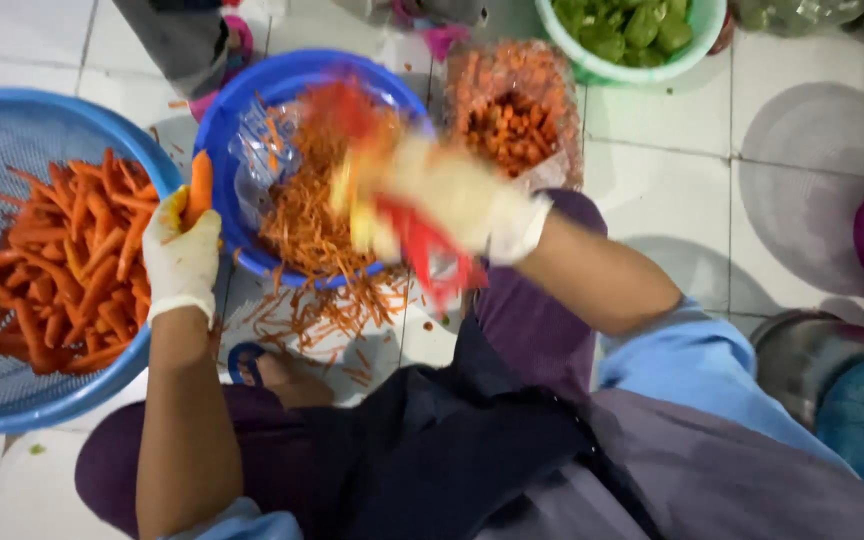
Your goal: Peeling carrots using a hand peeler and sorting them into baskets.
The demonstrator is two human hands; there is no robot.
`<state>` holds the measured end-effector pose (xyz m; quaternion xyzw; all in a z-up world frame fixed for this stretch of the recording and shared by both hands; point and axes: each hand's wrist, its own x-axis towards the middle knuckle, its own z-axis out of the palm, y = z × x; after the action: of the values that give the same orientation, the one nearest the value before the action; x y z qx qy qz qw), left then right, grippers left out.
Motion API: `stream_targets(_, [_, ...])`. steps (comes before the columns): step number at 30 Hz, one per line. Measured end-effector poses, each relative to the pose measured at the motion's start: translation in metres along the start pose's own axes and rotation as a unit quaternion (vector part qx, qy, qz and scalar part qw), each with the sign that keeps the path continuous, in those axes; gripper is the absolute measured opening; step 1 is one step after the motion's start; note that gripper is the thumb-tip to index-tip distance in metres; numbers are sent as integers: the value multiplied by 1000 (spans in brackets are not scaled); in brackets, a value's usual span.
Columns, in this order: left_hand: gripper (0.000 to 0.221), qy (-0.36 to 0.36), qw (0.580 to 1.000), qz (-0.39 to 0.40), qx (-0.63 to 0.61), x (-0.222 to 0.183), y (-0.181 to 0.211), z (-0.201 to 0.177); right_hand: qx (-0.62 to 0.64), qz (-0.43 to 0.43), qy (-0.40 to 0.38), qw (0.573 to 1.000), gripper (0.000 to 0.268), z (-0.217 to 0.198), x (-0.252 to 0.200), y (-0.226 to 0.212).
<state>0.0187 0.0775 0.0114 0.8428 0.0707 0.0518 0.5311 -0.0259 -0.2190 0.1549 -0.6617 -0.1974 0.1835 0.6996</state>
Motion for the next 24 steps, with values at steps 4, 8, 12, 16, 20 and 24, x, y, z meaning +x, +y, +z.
stream_targets(4, [44, 11, 992, -100, -77, -1, 25, -16, -6, 59, -42, 997, 27, -13, -11, -10])
stream_targets(8, [38, 49, 933, -156, -322, 10, 1, -32, -6, 117, -87, 989, 27, -37, -12, -23])
stream_targets(12, [45, 58, 985, -31, -158, 24, -22, -55, -21, 140, -122, 982, 27, 44, -3, -22])
stream_targets(16, [34, 68, 891, -184, -409, -4, 39, -67, 56, 93, -100, 989, 26, 30, 14, -34])
stream_targets(20, [28, 32, 932, -246, -264, -21, 80, -60, 78, -86, 117, 986, 26, 2, 37, -25])
stream_targets(24, [17, -76, 971, -162, -156, -36, 34, -21, 4, 170, 34, 985, 81, 13, 34, 52])
